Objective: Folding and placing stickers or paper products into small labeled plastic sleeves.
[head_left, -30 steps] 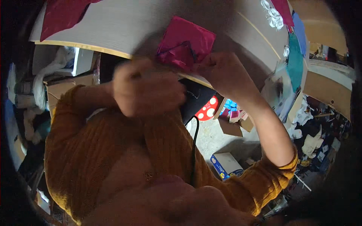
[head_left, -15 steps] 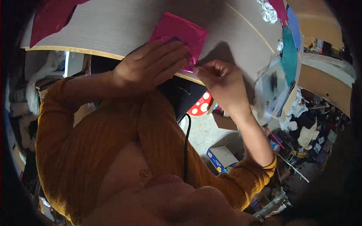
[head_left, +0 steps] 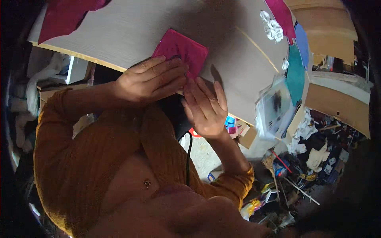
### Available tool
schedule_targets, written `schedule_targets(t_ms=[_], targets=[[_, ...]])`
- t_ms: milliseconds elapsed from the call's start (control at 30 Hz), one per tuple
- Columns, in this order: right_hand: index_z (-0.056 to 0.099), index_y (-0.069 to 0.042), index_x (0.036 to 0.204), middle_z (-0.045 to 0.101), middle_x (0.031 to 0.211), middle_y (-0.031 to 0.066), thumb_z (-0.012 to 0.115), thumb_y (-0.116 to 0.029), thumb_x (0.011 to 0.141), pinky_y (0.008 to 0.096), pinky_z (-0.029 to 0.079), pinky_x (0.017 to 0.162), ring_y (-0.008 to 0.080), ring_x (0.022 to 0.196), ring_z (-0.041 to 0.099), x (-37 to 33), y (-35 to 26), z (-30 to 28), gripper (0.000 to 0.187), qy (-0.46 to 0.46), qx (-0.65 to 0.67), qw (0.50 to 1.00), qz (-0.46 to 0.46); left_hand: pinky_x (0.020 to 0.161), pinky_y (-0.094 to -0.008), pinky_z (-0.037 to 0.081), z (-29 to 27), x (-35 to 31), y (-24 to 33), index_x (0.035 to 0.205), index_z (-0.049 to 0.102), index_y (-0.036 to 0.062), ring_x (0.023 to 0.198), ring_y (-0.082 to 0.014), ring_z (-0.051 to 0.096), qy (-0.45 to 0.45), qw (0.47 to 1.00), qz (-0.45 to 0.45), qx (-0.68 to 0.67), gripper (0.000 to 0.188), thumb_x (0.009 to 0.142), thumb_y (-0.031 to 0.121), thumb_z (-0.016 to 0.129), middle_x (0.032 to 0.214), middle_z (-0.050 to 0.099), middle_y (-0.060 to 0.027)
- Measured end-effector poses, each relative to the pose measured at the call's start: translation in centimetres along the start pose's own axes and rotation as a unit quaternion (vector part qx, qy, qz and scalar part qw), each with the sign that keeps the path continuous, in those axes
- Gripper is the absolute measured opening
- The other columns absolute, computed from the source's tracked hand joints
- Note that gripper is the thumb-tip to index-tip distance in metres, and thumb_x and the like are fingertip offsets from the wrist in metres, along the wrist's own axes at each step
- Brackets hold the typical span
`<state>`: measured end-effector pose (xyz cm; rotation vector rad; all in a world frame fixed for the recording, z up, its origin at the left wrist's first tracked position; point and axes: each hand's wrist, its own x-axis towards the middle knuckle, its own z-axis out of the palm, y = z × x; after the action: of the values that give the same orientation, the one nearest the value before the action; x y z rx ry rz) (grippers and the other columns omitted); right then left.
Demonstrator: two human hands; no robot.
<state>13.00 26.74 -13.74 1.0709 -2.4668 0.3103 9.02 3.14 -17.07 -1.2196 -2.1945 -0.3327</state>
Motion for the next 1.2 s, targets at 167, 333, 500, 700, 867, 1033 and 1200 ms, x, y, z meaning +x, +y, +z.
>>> schedule_targets(t_ms=[167, 333, 500, 700, 867, 1033, 1200], targets=[[0.064, -0.001, 0.124, 0.057, 0.139, 0.0147, 0.076, -0.031, 0.080, 0.0498, 0.035, 0.114, 0.0328, 0.131, 0.053, 5.6, 4.2, -0.8, 0.054, -0.065, 0.118, 0.990, -0.040, 0.111, -0.0398, 0.039, 0.4, -0.2, -0.2, 0.116, 0.066, 0.0122, 0.119, -0.0209, 0.062, 0.035, 0.999, 0.015, 0.028, 0.032, 0.086, 0.022, 0.062, 0.127, 0.066, -0.0071], [0.047, 0.002, 0.141, 0.041, 0.152, 0.0181, 0.071, -0.047, 0.081, 0.0503, 0.031, 0.116, 0.0359, 0.141, 0.039, 9.8, 6.8, 0.9, 0.080, -0.172, 0.145, 0.961, -0.161, 0.112, -0.0405, 0.038, 1.1, -0.6, -0.3, 0.116, 0.066, 0.0129, 0.119, -0.0212, 0.062, 0.043, 0.998, 0.013, 0.033, 0.031, 0.087, 0.023, 0.061, 0.126, 0.066, -0.0073], [0.038, 0.002, 0.147, 0.036, 0.155, 0.0207, 0.067, -0.057, 0.080, 0.0487, 0.027, 0.119, 0.0378, 0.143, 0.035, 10.2, 7.4, 1.9, 0.094, -0.210, 0.196, 0.943, -0.171, 0.113, -0.0420, 0.037, 0.5, -1.0, -0.1, 0.117, 0.065, 0.0128, 0.121, -0.0231, 0.061, 0.016, 0.999, 0.030, 0.038, 0.032, 0.087, 0.023, 0.061, 0.129, 0.064, -0.0089], [0.038, 0.003, 0.146, 0.036, 0.154, 0.0216, 0.067, -0.058, 0.079, 0.0476, 0.027, 0.119, 0.0388, 0.143, 0.034, 9.9, 6.9, 1.6, 0.096, -0.223, 0.173, 0.948, -0.148, 0.112, -0.0434, 0.038, 0.4, -0.8, -0.3, 0.119, 0.065, 0.0106, 0.124, -0.0261, 0.059, -0.011, 0.999, 0.030, -0.013, 0.033, 0.087, 0.021, 0.061, 0.132, 0.063, -0.0106], [0.039, 0.001, 0.147, 0.040, 0.152, 0.0223, 0.069, -0.050, 0.083, 0.0460, 0.031, 0.117, 0.0382, 0.142, 0.036, 9.3, 5.7, -0.1, 0.087, -0.219, 0.140, 0.965, -0.044, 0.108, -0.0437, 0.043, 1.7, -1.7, -0.3, 0.119, 0.066, 0.0084, 0.124, -0.0279, 0.059, 0.061, 0.996, 0.056, 0.014, 0.034, 0.087, 0.019, 0.063, 0.131, 0.063, -0.0116], [0.051, -0.004, 0.141, 0.050, 0.144, 0.0221, 0.072, -0.029, 0.087, 0.0431, 0.036, 0.113, 0.0361, 0.137, 0.045, 1.6, 8.1, -6.2, 0.063, -0.037, -0.002, 0.993, 0.116, 0.104, -0.0433, 0.046, 0.2, -0.3, -0.2, 0.119, 0.066, 0.0063, 0.123, -0.0292, 0.059, -0.027, 0.994, -0.035, -0.098, 0.037, 0.083, 0.013, 0.069, 0.129, 0.064, -0.0109], [0.059, -0.002, 0.132, 0.057, 0.137, 0.0226, 0.069, -0.022, 0.092, 0.0404, 0.042, 0.107, 0.0355, 0.130, 0.053, -15.9, 16.6, -15.9, 0.047, -0.002, -0.225, 0.887, 0.404, 0.105, -0.0431, 0.046, 0.3, 0.0, 0.3, 0.120, 0.066, 0.0074, 0.124, -0.0279, 0.058, -0.045, 0.991, -0.075, -0.100, 0.042, 0.079, 0.012, 0.073, 0.130, 0.063, -0.0084]])
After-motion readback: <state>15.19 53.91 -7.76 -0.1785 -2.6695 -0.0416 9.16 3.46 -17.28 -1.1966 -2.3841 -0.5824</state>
